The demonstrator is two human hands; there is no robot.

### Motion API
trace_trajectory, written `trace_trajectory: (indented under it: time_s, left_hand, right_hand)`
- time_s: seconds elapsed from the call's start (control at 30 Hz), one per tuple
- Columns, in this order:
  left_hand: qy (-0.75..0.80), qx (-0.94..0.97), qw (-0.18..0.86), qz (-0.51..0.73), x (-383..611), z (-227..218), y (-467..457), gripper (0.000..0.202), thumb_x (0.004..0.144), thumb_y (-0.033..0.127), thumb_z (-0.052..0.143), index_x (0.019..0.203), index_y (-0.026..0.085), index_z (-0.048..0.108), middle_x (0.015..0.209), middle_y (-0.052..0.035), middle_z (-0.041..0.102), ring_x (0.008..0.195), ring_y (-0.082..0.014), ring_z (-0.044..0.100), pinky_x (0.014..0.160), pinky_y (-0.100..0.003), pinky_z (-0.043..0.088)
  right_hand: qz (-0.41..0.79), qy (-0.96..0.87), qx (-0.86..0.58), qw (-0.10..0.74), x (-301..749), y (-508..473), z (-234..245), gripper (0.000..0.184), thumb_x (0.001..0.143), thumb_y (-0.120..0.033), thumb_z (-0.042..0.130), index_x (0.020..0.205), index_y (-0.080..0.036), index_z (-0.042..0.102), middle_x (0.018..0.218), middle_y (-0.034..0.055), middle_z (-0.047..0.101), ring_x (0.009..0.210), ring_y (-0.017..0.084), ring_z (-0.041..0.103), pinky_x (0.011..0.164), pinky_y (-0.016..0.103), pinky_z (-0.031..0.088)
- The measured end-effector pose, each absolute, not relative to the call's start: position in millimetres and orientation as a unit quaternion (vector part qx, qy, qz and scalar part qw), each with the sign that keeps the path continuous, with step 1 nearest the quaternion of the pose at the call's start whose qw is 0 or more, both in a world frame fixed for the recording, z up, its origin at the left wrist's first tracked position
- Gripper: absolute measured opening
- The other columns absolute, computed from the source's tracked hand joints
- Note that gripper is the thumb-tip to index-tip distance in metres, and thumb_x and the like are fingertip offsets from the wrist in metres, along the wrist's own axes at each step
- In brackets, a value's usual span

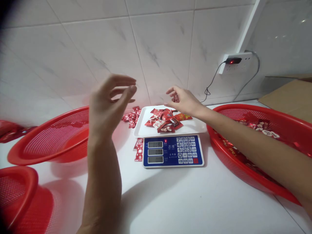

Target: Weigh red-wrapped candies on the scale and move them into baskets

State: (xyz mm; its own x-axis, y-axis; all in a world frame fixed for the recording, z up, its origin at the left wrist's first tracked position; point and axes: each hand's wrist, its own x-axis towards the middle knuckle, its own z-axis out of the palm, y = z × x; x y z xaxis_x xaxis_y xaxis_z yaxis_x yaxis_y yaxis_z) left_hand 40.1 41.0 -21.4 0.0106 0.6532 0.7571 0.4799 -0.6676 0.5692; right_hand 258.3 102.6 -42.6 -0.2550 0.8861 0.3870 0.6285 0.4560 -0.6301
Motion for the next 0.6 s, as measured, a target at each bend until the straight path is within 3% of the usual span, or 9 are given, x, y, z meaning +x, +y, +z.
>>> trace_trajectory:
  time_s: [0.27, 0.33, 0.43, 0.47, 0.53, 0.6]
  left_hand:
    - [0.363, 0.705, 0.016, 0.609, 44.0, -13.0, 19.2, 0.008, 0.095, 0.019, 0.071, 0.095, 0.027, 0.071, 0.095, 0.0054, 0.076, 0.089, -0.0144, 0.075, 0.064, -0.022, 0.061]
    - [0.368, 0.706, 0.011, 0.605, 44.0, -12.8, 19.3, 0.009, 0.095, 0.019, 0.071, 0.094, 0.028, 0.071, 0.094, 0.0056, 0.076, 0.088, -0.0146, 0.075, 0.064, -0.023, 0.061]
    - [0.368, 0.708, 0.007, 0.603, 41.9, -12.5, 19.6, 0.008, 0.094, 0.020, 0.072, 0.093, 0.028, 0.072, 0.092, 0.0056, 0.077, 0.086, -0.0135, 0.075, 0.065, -0.023, 0.060]
    - [0.369, 0.710, 0.004, 0.600, 40.8, -12.2, 19.1, 0.008, 0.094, 0.020, 0.072, 0.093, 0.027, 0.072, 0.091, 0.0057, 0.077, 0.085, -0.0128, 0.074, 0.064, -0.022, 0.060]
    - [0.371, 0.711, -0.005, 0.597, 38.8, -11.2, 16.6, 0.008, 0.094, 0.019, 0.073, 0.093, 0.027, 0.072, 0.090, 0.0063, 0.077, 0.083, -0.0115, 0.074, 0.064, -0.020, 0.059]
    - [0.370, 0.713, -0.018, 0.596, 37.2, -9.4, 12.3, 0.008, 0.094, 0.019, 0.074, 0.093, 0.027, 0.072, 0.088, 0.0069, 0.077, 0.082, -0.0110, 0.074, 0.063, -0.019, 0.059]
  right_hand:
    - [0.145, -0.788, -0.490, 0.343, 258.0, 106.5, -50.4, 0.048, 0.080, -0.042, 0.074, 0.120, -0.016, 0.066, 0.101, 0.0091, 0.068, 0.089, 0.022, 0.062, 0.087, 0.040, 0.051]
    - [0.152, -0.798, -0.496, 0.307, 253.8, 107.7, -52.8, 0.061, 0.081, -0.046, 0.073, 0.132, -0.015, 0.060, 0.102, 0.0102, 0.068, 0.094, 0.025, 0.063, 0.088, 0.041, 0.052]
    - [0.143, -0.823, -0.504, 0.220, 260.0, 106.1, -49.6, 0.085, 0.078, -0.055, 0.072, 0.150, -0.016, 0.047, 0.126, 0.0166, 0.064, 0.118, 0.034, 0.061, 0.099, 0.047, 0.050]
    - [0.126, -0.828, -0.510, 0.197, 269.1, 103.6, -46.8, 0.083, 0.079, -0.056, 0.070, 0.149, -0.017, 0.048, 0.134, 0.0178, 0.061, 0.126, 0.036, 0.057, 0.103, 0.048, 0.048]
    - [0.089, -0.824, -0.539, 0.147, 299.3, 93.9, -41.1, 0.060, 0.084, -0.053, 0.059, 0.133, -0.018, 0.061, 0.134, 0.0175, 0.064, 0.124, 0.035, 0.060, 0.104, 0.049, 0.048]
    - [0.060, -0.808, -0.581, 0.076, 339.7, 77.7, -40.0, 0.037, 0.084, -0.046, 0.049, 0.101, -0.021, 0.071, 0.107, 0.0142, 0.074, 0.097, 0.031, 0.070, 0.091, 0.047, 0.054]
